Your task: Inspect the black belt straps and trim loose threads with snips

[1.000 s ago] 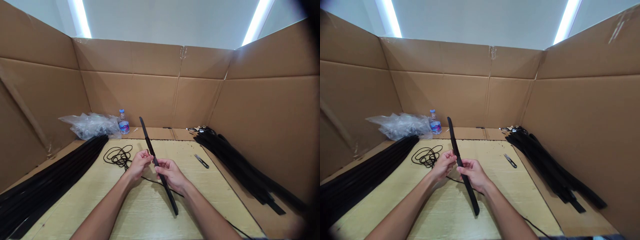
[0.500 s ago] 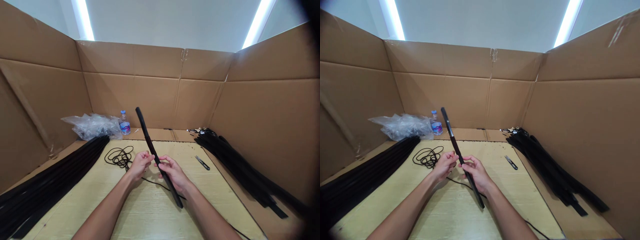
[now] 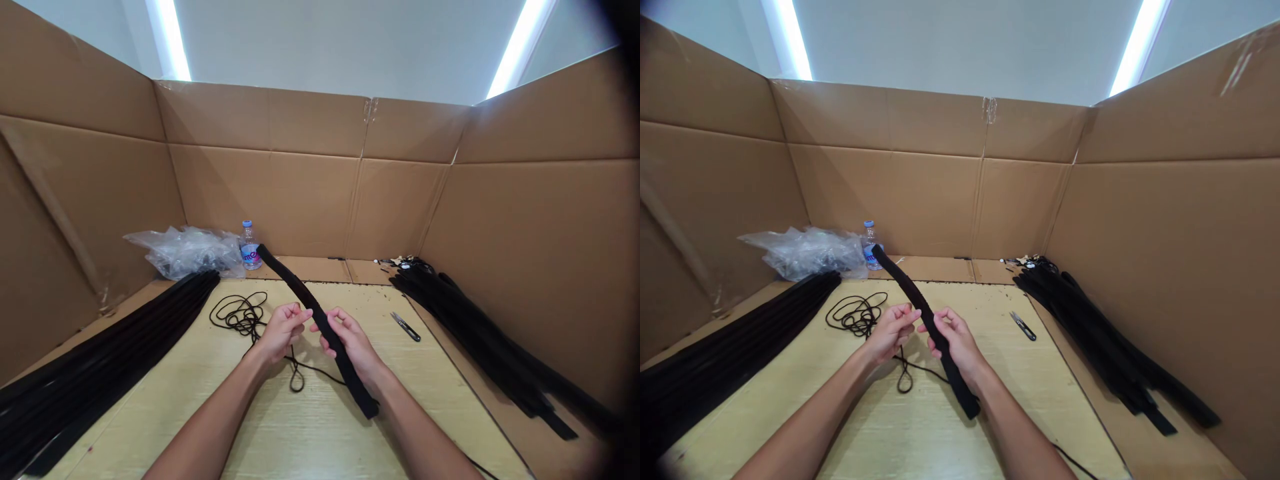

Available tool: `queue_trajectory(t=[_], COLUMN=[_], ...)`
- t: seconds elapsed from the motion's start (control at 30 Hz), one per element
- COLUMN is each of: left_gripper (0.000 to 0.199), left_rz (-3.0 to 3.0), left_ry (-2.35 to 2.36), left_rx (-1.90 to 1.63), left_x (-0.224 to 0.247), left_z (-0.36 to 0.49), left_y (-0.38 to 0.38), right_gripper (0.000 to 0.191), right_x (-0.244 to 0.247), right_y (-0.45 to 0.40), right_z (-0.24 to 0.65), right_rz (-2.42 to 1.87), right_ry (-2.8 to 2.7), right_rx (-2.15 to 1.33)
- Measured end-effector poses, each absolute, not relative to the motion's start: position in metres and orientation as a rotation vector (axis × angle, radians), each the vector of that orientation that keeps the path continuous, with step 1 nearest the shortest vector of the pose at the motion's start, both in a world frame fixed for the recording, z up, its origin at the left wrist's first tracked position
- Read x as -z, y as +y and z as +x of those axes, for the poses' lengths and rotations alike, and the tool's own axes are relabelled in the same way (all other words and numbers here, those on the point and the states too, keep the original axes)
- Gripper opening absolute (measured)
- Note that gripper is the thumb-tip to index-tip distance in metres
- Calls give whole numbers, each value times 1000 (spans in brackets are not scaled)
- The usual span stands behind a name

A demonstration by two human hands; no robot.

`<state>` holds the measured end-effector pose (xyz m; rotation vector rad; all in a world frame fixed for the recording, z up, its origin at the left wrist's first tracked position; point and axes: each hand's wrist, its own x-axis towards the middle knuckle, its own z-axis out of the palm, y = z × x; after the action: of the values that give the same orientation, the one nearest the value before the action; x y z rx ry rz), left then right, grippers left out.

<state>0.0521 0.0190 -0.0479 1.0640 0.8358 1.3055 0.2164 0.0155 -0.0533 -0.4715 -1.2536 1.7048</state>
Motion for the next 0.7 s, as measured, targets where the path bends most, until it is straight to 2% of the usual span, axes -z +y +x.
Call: queue_trajectory(t=[0.1, 0.2, 0.33, 0.5, 0.7], left_gripper=[52, 52, 50, 48, 48], left_rz=[1040, 1050, 1075, 1107, 1087], left_ry=[844, 847, 840, 825, 858], left_rx=[-1316, -1298, -1261, -1228, -1299], left_x=[45, 43, 44, 46, 43], left_z=[53, 52, 51, 51, 52], left_y=[18, 16, 15, 15, 15], right_gripper=[31, 38, 35, 47, 37], right_x=[56, 59, 58, 56, 50], right_y=[18, 17, 13, 12, 12], right_z=[215, 214, 216, 218, 223], right_rz=[-462, -502, -506, -540, -503], right_ry=[-1270, -1341, -1380, -1359, -1260], right_rx=[-1679, -1644, -1642, -1628, -1721])
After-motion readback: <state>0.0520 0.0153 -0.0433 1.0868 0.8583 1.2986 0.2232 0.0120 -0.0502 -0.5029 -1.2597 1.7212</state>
